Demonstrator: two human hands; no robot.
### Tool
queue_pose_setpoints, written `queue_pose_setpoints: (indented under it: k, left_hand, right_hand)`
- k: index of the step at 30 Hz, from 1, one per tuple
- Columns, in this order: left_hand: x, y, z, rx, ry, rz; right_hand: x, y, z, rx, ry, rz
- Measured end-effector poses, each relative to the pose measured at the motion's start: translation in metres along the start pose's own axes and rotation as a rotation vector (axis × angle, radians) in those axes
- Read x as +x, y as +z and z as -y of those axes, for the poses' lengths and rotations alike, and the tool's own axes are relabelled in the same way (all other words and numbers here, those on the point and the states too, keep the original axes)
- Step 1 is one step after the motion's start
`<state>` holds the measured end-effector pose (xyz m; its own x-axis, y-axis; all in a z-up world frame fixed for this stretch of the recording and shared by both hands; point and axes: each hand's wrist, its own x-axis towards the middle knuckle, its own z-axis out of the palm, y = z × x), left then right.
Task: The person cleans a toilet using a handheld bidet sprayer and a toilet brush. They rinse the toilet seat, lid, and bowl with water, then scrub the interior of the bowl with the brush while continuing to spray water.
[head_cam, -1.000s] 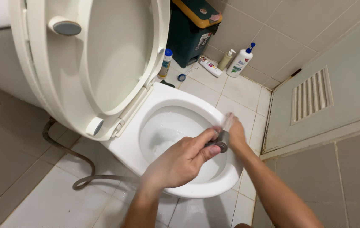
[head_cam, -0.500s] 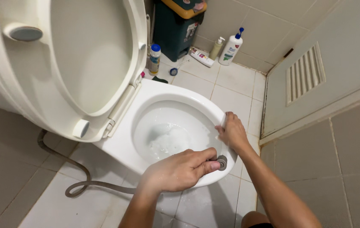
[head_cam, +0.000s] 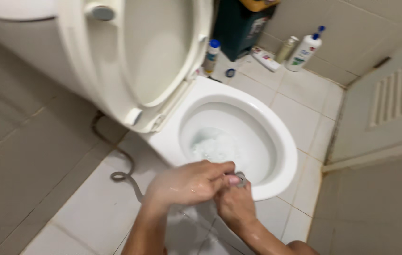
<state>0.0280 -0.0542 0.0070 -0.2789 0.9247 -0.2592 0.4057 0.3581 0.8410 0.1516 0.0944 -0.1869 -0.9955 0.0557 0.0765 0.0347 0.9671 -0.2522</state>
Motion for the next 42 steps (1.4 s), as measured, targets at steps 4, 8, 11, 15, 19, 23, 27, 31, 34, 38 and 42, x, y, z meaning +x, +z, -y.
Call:
queue_pose_setpoints:
  k: [4,8,11,15,19,23,27,31,34,38,42]
  left_hand:
    - [-0.057,-0.019,0.014,-0.037,-0.027,-0.304]
    - [-0.101,-0.022,0.01,0.013,-0.115,-0.546]
    - [-0.118,-0.023,0.0,-0.013,-0.435,-0.483]
    - [-0.132,-0.028,-0.005,-0.066,-0.528,-0.431]
    - [-0.147,-0.03,0.01,-0.077,-0.504,-0.55]
    - [-0.157,-0.026,0.031,-0.071,-0.394,-0.654]
    - [-0.158,-0.02,0.032,-0.001,0.025,-0.777]
    - [-0.162,-0.02,0.023,-0.112,-0.409,-0.609]
    - [-0.164,-0.026,0.018,-0.109,-0.451,-0.574]
    - [-0.164,-0.033,0.022,-0.108,-0.435,-0.58]
    - [-0.151,-0.033,0.034,-0.125,-0.204,-0.628]
  right_hand:
    - [0.078,0.008,0.086,-0.133,0.028,0.214]
    - [0.097,0.001,0.11,-0.214,-0.081,-0.245]
    - [0.059,-0.012,0.078,-0.282,-0.169,-0.095]
    - [0.008,-0.023,0.02,-0.36,-0.247,0.041]
    - [0.026,-0.011,0.026,-0.496,-0.505,-0.076]
    - [0.095,0.0,0.085,-0.349,-0.674,-0.096]
    - [0.132,-0.009,0.116,-0.017,-0.718,-0.068]
    - [0.11,-0.02,0.1,0.211,-0.584,-0.205]
    - [0.107,-0.023,0.092,0.201,-0.625,-0.192]
    - [0.146,-0.02,0.118,0.212,-0.636,-0.302]
    - [0.143,-0.023,0.127,0.71,-0.36,-0.081]
